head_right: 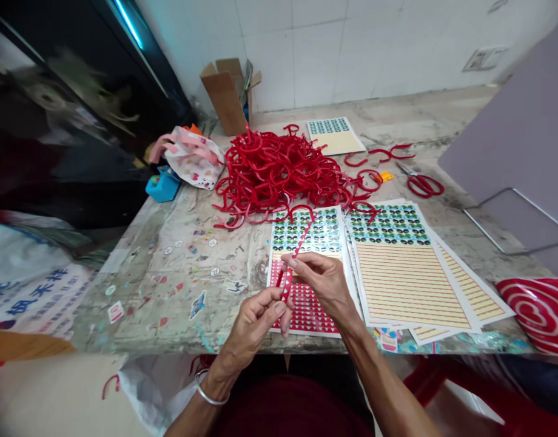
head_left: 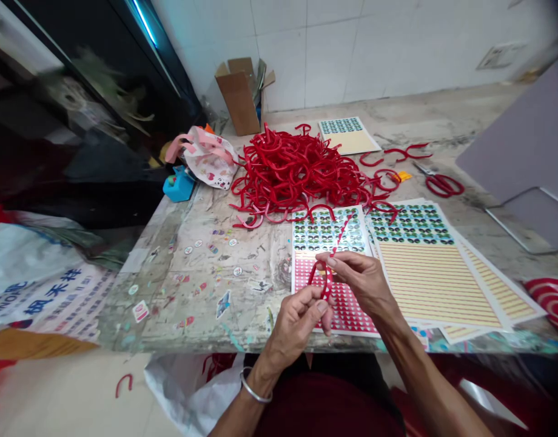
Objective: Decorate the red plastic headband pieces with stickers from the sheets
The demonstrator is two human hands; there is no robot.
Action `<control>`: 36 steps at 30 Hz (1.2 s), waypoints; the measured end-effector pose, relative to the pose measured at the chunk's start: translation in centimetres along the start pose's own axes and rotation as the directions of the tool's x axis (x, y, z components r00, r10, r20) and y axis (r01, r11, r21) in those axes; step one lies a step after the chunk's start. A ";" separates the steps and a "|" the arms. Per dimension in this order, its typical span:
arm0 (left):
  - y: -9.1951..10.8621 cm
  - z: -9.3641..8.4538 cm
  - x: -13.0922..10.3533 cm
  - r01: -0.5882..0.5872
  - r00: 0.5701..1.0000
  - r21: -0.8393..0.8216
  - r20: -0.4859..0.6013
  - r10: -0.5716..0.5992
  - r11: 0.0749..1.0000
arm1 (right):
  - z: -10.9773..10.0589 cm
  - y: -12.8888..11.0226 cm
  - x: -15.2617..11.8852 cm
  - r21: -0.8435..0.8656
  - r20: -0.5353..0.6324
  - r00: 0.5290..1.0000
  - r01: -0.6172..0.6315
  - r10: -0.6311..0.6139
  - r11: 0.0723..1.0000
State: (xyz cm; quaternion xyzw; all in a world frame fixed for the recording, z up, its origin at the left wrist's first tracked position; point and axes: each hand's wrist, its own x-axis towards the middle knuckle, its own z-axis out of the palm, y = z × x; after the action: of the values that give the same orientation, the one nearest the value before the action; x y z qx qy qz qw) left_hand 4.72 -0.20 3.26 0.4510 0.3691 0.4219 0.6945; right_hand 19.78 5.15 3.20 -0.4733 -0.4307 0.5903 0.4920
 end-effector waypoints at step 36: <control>-0.8 -0.4 0.6 0.050 0.995 -0.039 -0.084 -0.053 0.998 | 1.8 -1.1 -2.0 -0.656 -0.066 0.816 0.398 -0.574 0.641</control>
State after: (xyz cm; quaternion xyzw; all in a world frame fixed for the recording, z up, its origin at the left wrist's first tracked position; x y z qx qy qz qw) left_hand 4.78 0.34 2.33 0.4099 0.4020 0.4295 0.6971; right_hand 18.37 3.27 4.91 -0.5470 -0.6397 0.1912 0.5050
